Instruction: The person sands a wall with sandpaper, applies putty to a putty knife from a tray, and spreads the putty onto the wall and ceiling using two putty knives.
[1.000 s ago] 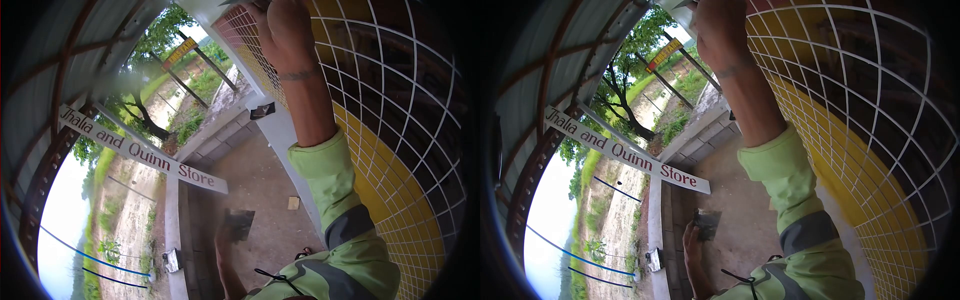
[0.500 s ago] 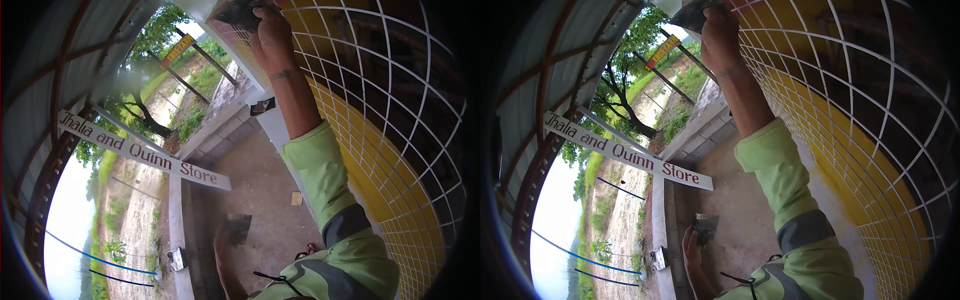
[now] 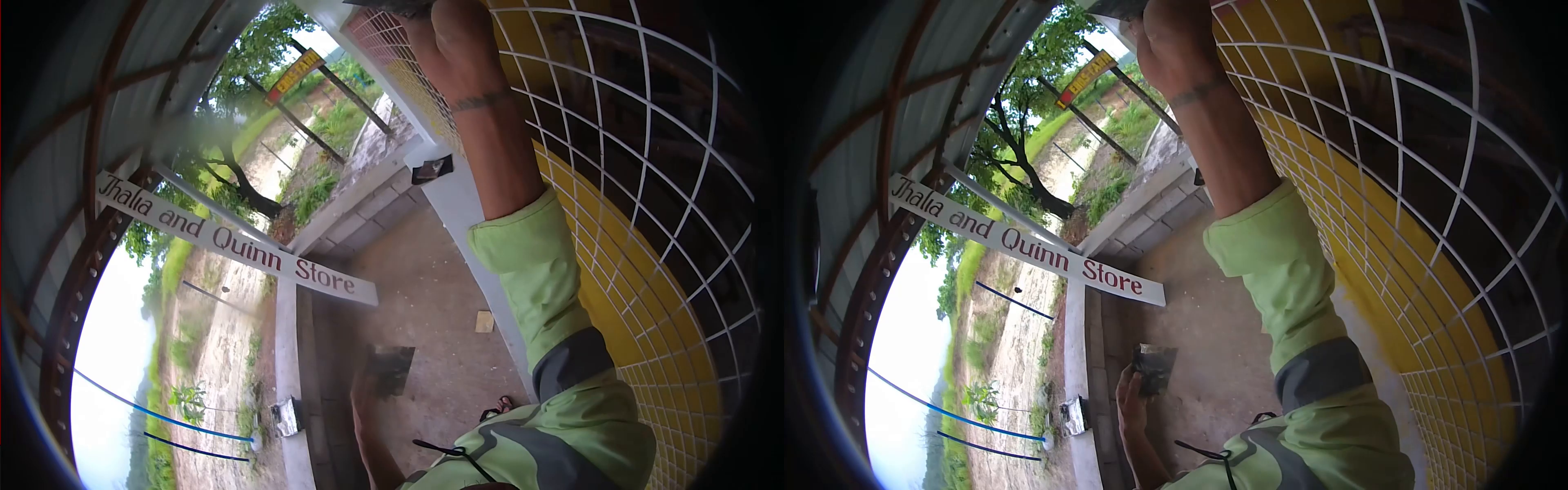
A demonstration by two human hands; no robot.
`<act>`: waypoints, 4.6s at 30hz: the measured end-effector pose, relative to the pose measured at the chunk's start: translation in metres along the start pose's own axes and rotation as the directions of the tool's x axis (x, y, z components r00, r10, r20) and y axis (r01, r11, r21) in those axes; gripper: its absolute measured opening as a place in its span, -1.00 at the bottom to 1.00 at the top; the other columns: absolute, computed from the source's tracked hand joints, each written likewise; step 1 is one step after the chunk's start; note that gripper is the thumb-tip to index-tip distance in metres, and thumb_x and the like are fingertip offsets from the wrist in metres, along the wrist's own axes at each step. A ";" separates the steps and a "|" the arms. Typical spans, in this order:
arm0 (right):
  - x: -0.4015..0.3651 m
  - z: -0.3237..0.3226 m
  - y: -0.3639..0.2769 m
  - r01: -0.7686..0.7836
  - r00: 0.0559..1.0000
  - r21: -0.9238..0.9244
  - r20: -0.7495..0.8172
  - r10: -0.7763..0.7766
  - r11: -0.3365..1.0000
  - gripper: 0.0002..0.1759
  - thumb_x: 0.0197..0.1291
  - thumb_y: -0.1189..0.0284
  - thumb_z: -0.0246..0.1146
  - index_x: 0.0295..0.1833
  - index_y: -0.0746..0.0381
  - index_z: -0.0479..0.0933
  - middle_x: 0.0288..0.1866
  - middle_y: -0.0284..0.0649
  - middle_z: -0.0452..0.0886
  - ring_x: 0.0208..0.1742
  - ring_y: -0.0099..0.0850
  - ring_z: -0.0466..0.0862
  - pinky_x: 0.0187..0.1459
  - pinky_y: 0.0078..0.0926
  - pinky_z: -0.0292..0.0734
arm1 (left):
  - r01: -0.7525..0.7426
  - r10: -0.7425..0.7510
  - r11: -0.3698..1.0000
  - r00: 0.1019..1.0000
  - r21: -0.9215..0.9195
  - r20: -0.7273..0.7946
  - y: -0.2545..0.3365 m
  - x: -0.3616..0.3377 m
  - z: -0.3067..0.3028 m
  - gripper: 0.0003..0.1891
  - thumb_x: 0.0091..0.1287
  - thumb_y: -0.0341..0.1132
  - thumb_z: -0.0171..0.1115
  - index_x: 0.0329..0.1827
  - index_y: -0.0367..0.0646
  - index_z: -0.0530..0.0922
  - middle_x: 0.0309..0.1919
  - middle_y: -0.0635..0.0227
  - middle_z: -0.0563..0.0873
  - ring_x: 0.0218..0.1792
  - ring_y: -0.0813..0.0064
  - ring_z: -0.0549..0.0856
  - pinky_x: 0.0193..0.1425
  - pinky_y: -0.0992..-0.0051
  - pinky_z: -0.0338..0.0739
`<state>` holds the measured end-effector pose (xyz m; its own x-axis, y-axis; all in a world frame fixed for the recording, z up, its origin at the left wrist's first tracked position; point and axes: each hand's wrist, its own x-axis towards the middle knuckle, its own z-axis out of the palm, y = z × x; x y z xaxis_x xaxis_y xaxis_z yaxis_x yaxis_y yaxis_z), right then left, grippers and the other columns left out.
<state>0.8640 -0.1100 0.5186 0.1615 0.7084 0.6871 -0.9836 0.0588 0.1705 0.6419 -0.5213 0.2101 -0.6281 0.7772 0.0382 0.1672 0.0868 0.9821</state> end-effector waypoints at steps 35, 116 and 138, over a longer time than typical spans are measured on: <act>-0.012 -0.019 0.009 0.059 0.997 -0.082 -0.042 -0.063 0.995 -0.77 0.33 0.59 0.00 0.03 0.33 0.48 -0.09 -0.15 0.62 -0.02 -0.30 0.66 0.14 -0.35 0.58 | 0.055 -0.052 0.996 0.998 0.069 -0.039 -0.026 0.002 -0.015 -0.61 0.49 -0.20 0.12 0.28 -0.20 0.52 -0.18 0.42 0.65 -0.30 0.64 0.59 -0.34 0.57 0.44; -0.153 -0.033 0.024 -0.203 0.960 -0.384 -0.259 0.106 0.901 -0.64 0.33 0.42 0.18 0.17 0.34 0.50 -0.02 -0.13 0.68 -0.05 -0.29 0.72 0.11 -0.15 0.64 | -0.032 0.030 0.999 0.997 0.030 0.067 -0.021 0.019 0.000 -0.68 0.55 -0.18 0.08 -0.06 -0.30 0.64 -0.35 0.38 0.66 -0.42 0.63 0.52 -0.37 0.52 0.39; -0.022 0.013 -0.021 0.044 0.999 -0.346 0.033 -0.034 0.937 -0.77 0.24 0.57 -0.01 -0.09 0.30 0.53 -0.23 -0.21 0.62 -0.25 -0.43 0.57 -0.11 -0.44 0.53 | -0.052 0.050 0.999 0.990 0.009 0.129 -0.008 0.012 0.013 -0.55 0.55 -0.04 0.08 0.17 -0.30 0.57 -0.31 0.41 0.65 -0.40 0.66 0.52 -0.36 0.56 0.37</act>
<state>0.8820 -0.1361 0.5094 0.1977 0.6825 0.7036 -0.9427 0.3292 -0.0544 0.6428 -0.5044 0.1999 -0.5153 0.8546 0.0635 0.2063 0.0518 0.9771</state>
